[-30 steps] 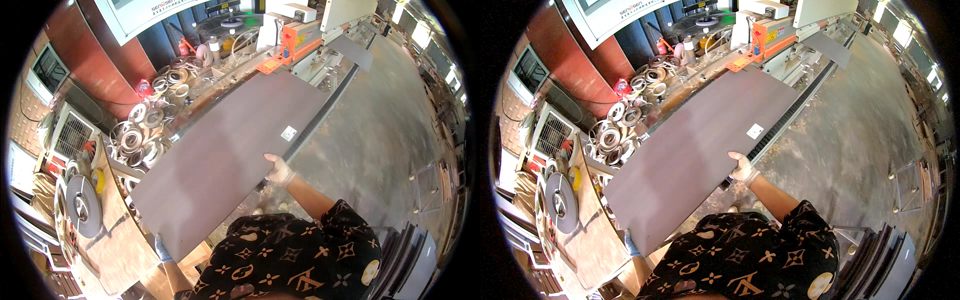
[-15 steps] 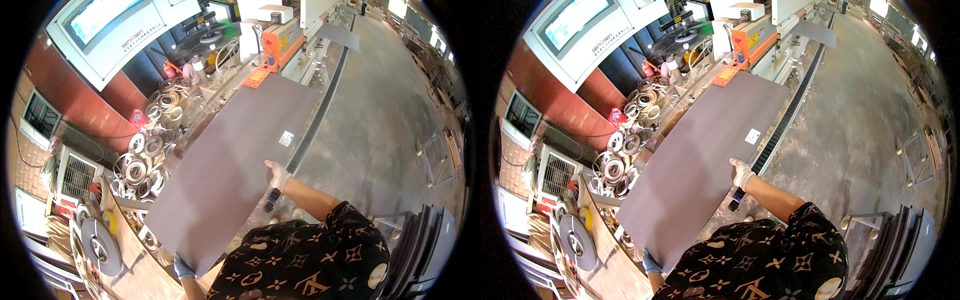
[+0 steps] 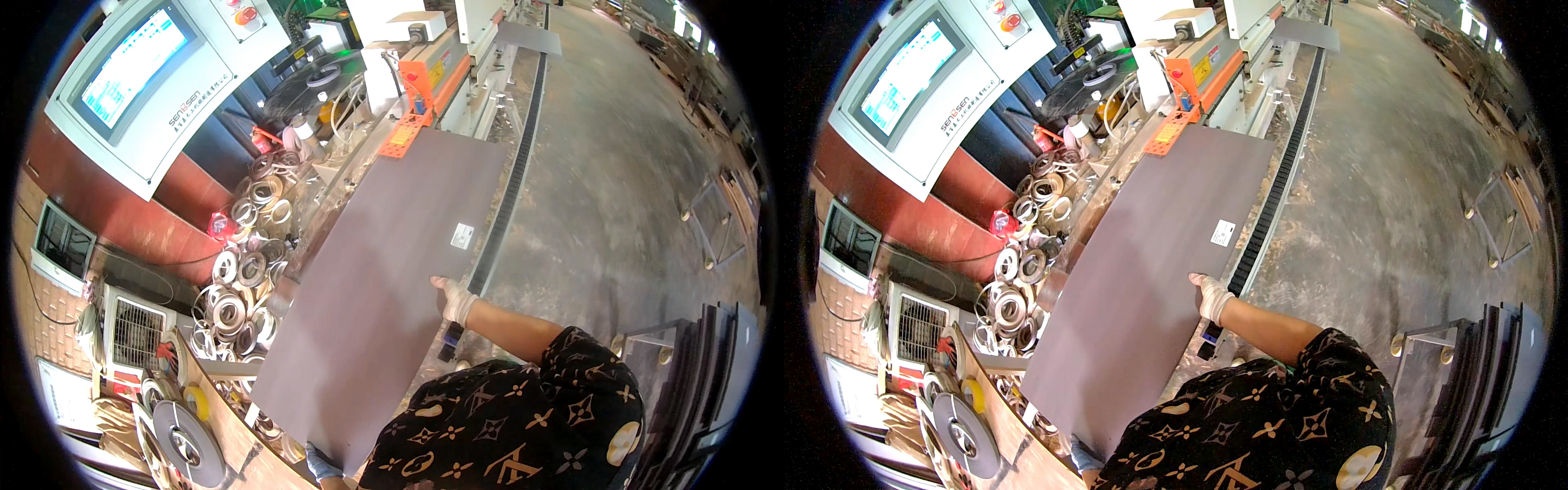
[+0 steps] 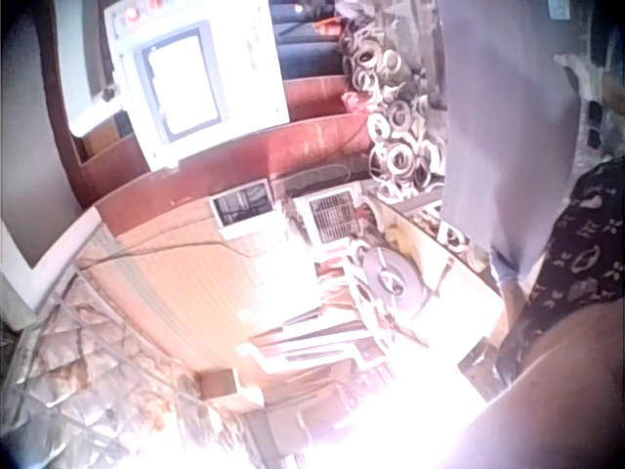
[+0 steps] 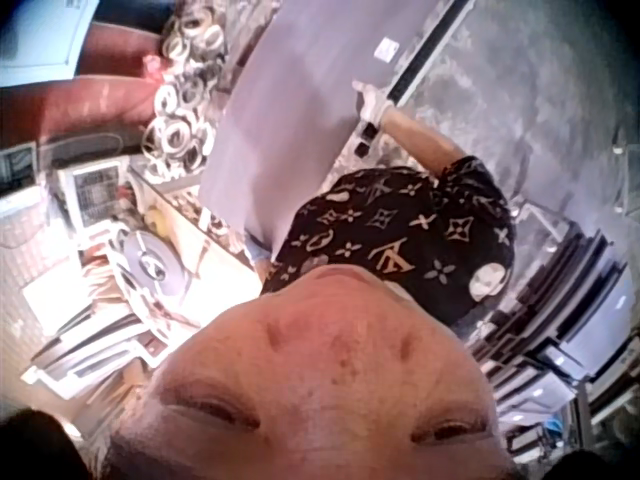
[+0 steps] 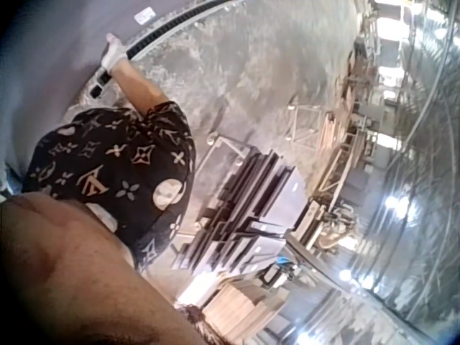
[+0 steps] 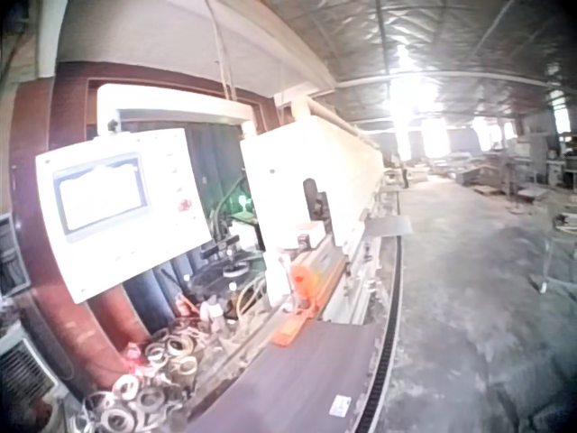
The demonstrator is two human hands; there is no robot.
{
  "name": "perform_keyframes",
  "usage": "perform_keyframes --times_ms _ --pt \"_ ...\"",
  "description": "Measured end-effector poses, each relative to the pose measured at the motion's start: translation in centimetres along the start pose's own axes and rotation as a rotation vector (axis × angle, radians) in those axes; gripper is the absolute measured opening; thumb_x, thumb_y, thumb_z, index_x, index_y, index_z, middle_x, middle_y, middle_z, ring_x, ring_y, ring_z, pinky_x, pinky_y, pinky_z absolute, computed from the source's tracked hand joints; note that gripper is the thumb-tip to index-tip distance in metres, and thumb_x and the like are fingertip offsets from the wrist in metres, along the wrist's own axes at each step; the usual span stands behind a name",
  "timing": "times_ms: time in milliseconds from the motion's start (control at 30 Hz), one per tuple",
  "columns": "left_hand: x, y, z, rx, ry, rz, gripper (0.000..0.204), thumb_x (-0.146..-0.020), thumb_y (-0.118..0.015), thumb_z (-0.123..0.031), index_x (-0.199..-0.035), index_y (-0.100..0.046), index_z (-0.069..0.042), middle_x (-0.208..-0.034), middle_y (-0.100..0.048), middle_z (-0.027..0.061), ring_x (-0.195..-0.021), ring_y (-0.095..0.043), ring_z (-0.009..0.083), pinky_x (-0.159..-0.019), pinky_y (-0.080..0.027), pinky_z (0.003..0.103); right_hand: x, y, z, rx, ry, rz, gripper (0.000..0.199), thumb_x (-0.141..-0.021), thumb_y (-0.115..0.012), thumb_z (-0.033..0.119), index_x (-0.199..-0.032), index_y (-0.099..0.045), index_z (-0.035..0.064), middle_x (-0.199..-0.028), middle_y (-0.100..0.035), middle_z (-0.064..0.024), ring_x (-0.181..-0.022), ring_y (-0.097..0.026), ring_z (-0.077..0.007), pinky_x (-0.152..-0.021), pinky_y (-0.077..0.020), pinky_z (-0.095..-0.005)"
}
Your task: The person repeatedly picks up flat rectangular panels from a stack, carries them to a machine, and places them onto the machine's feed table. The person then returns to the stack to retrieve the next panel and repeats the cycle.
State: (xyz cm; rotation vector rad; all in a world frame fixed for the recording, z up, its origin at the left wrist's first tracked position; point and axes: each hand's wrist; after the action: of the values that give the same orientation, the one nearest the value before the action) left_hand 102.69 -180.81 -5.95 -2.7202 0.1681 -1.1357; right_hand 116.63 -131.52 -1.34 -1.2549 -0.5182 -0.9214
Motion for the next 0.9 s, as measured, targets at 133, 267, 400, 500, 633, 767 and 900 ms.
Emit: perform_keyframes --times_ms 133,267,400,500,633,767,900 --pt "-0.4 0.2 0.2 -0.024 -0.009 -0.058 0.059 -0.088 -0.042 -0.051 -0.133 -0.046 -0.013 -0.132 -0.05 0.0065 -0.117 -0.048 0.029 -0.098 -0.039 0.044 0.3 -0.1 0.5 0.005 -0.002 0.002 0.056 -0.092 -0.053 0.028 -0.14 -0.031 0.0073 -0.145 -0.031 -0.0147 -0.13 -0.038 -0.0321 -0.103 -0.0319 -0.0534" --pt "-2.1 1.0 -0.1 0.03 0.071 0.065 0.057 -0.087 -0.046 -0.051 -0.128 -0.051 -0.012 -0.127 -0.055 0.0067 -0.113 -0.051 0.0296 -0.098 -0.04 0.045 1.4 -0.7 1.5 0.009 0.049 -0.094 0.063 -0.09 -0.057 0.025 -0.142 -0.027 0.0063 -0.15 -0.023 -0.0146 -0.135 -0.03 -0.031 -0.108 -0.0251 -0.0517" --pt "-2.9 -1.8 -0.1 0.027 0.106 0.287 0.054 -0.088 -0.046 -0.049 -0.124 -0.055 -0.01 -0.125 -0.056 0.0072 -0.113 -0.051 0.0301 -0.098 -0.04 0.046 2.3 -1.4 4.5 0.005 0.069 -0.125 0.066 -0.088 -0.059 0.027 -0.142 -0.027 0.0052 -0.15 -0.023 -0.0134 -0.136 -0.024 -0.0295 -0.11 -0.0192 -0.048" --pt "-2.7 -7.3 1.5 0.066 0.003 0.206 0.052 -0.089 -0.046 -0.046 -0.122 -0.056 -0.007 -0.123 -0.058 0.0084 -0.109 -0.054 0.0294 -0.097 -0.041 0.044 1.8 -1.1 8.1 0.081 0.07 -0.326 0.059 -0.09 -0.055 0.027 -0.14 -0.032 0.0055 -0.148 -0.029 -0.0113 -0.133 -0.03 -0.0278 -0.11 -0.0213 -0.0446" --pt "-2.6 -12.1 2.6 0.048 -0.019 0.207 0.051 -0.088 -0.047 -0.044 -0.121 -0.057 -0.006 -0.121 -0.059 0.0089 -0.108 -0.055 0.0298 -0.097 -0.041 0.042 0.1 0.9 11.4 0.06 0.307 -0.039 0.067 -0.088 -0.057 0.03 -0.141 -0.028 0.0017 -0.146 -0.03 -0.0171 -0.136 -0.026 -0.0287 -0.11 -0.0207 -0.0428" --pt "-4.7 -16.1 3.4 -0.074 0.06 0.387 0.052 -0.088 -0.048 -0.044 -0.121 -0.056 -0.006 -0.122 -0.057 0.0095 -0.112 -0.051 0.0295 -0.1 -0.038 0.041 0.1 5.7 11.1 0.107 0.689 -0.214 0.06 -0.083 -0.063 0.028 -0.132 -0.041 0.0007 -0.13 -0.049 -0.0174 -0.123 -0.044 -0.0281 -0.099 -0.0377 -0.0414" --pt "-6.2 -23.5 6.0 -0.34 -0.119 0.451 0.05 -0.089 -0.048 -0.041 -0.122 -0.054 -0.005 -0.124 -0.055 0.0099 -0.114 -0.05 0.0289 -0.101 -0.037 0.04 6.3 16.9 9.3 0.212 0.947 -0.222 0.047 -0.078 -0.069 0.028 -0.12 -0.053 0.0124 -0.115 -0.056 -0.0079 -0.104 -0.053 -0.0224 -0.082 -0.0459 -0.0449"
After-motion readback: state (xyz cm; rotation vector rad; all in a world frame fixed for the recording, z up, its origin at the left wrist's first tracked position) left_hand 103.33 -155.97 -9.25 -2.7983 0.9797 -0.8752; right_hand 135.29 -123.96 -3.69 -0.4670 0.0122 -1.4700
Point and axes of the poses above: each hand's wrist, its own x-axis away from the middle knuckle, its own y-axis out of the back of the hand, z = x × y
